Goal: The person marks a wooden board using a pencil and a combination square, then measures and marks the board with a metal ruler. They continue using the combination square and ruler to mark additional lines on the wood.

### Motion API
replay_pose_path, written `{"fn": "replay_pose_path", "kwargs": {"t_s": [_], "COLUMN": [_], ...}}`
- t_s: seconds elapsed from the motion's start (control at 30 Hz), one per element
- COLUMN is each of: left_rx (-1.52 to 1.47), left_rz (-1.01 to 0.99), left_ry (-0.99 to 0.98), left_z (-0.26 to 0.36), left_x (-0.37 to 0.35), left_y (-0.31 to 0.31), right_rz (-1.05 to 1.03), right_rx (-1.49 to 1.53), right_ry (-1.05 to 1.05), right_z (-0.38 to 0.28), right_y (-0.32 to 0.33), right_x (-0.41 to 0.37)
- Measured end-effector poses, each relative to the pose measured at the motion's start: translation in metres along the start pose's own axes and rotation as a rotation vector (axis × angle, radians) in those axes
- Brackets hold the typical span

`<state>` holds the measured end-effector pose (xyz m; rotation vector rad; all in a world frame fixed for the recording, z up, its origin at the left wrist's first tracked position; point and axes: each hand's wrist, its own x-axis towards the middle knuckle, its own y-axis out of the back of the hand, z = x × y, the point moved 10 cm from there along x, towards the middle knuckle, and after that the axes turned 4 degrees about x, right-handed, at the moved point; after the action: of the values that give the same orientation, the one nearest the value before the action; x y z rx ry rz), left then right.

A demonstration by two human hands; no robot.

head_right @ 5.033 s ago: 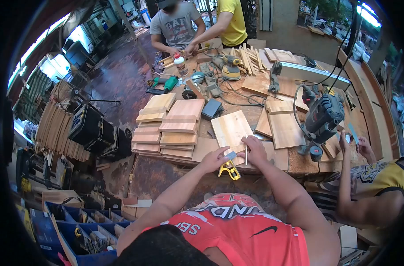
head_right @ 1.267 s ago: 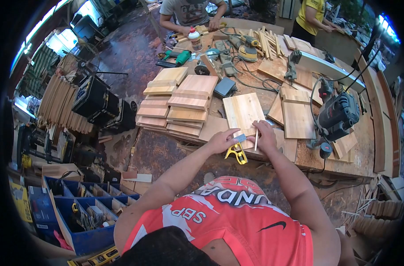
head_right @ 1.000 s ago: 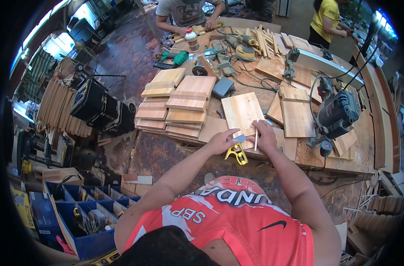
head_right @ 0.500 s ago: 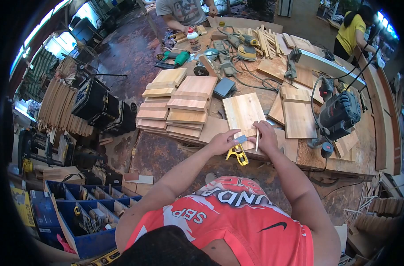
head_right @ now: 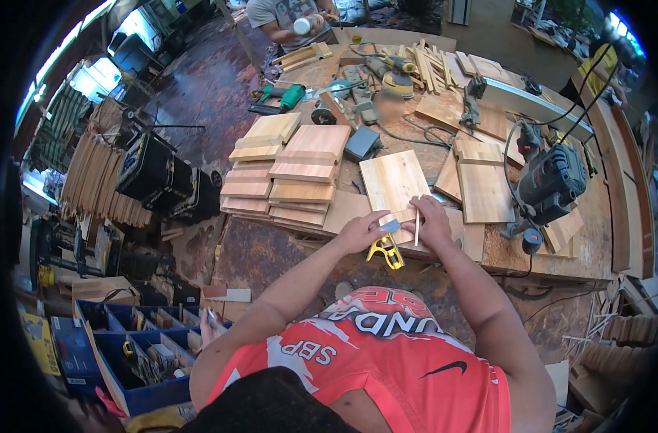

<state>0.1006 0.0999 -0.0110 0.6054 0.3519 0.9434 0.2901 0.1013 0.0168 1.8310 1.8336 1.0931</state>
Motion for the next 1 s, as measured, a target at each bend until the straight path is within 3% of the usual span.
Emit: {"fn": "replay_pose_path", "kwargs": {"t_s": [1.0], "left_rx": [0.022], "left_rz": [-0.005], "left_ry": [0.009], "left_z": [-0.0026], "left_x": [0.0001], "left_y": [-0.0025], "right_rz": [-0.004], "right_rx": [0.064], "right_ry": [0.014], "right_z": [0.0031], "right_y": [0.0002], "right_x": [-0.0002]}}
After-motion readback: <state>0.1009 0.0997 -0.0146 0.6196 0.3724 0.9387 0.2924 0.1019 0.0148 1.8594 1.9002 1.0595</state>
